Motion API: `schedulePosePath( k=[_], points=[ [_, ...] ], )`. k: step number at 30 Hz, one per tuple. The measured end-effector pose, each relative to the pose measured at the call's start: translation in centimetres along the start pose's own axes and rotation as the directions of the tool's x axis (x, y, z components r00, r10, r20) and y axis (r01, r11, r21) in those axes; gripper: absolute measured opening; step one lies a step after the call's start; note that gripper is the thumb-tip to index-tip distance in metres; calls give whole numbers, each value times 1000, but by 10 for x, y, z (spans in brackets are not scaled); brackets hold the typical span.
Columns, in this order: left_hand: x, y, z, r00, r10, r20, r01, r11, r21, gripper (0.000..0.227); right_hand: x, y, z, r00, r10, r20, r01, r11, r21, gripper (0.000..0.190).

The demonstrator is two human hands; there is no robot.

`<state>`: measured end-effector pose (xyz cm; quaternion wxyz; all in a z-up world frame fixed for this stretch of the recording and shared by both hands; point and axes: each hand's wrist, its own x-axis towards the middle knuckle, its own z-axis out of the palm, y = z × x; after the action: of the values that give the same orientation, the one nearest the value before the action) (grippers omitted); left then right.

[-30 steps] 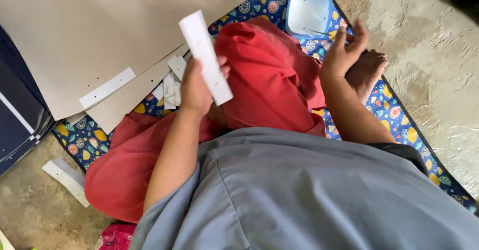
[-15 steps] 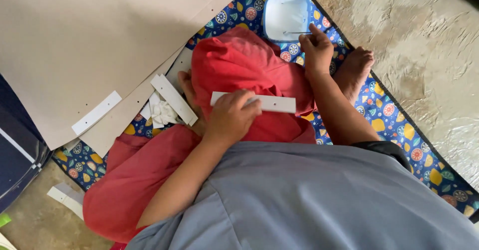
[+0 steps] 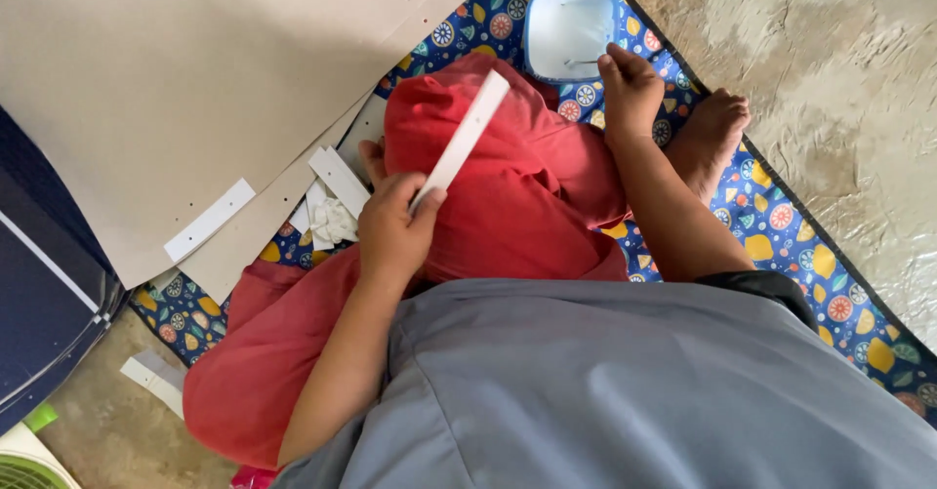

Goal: Assembling cardboard bags by gluing reinforcement strips and folding the main sheets.

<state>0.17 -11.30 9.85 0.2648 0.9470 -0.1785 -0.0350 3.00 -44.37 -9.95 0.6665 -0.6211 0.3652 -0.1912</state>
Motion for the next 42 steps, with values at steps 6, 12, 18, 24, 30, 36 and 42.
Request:
schedulePosePath(
  k=[6, 12, 18, 24, 30, 36, 42],
  points=[
    [56, 21, 19, 957, -217, 193, 286, 599, -748, 40, -4, -24, 8, 708, -643, 293, 692, 549, -469, 18],
    [85, 22, 58, 923, -169, 347, 373, 615, -695, 36, -4, -44, -9, 731, -645, 222, 677, 648, -349, 10],
    [82, 4, 59, 902, -254, 350, 426, 388, -817, 42, -6, -44, -4, 770, -534, 349, 635, 699, -330, 12],
    [80, -1, 65, 938, -170, 301, 343, 361, -867, 41, -17, -60, 5, 668, -565, 484, 740, 571, -356, 13],
    [78, -1, 65, 946, -173, 275, 323, 410, -853, 39, -29, -72, 22, 621, -598, 506, 778, 551, -303, 13],
    [77, -2, 67, 958, -146, 247, 286, 408, -867, 39, -27, -67, 26, 645, -614, 454, 752, 618, -232, 10],
    [75, 2, 64, 952, -167, 256, 305, 459, -835, 39, -21, -49, 22, 915, -288, 281, 315, 948, -55, 8]
  ],
)
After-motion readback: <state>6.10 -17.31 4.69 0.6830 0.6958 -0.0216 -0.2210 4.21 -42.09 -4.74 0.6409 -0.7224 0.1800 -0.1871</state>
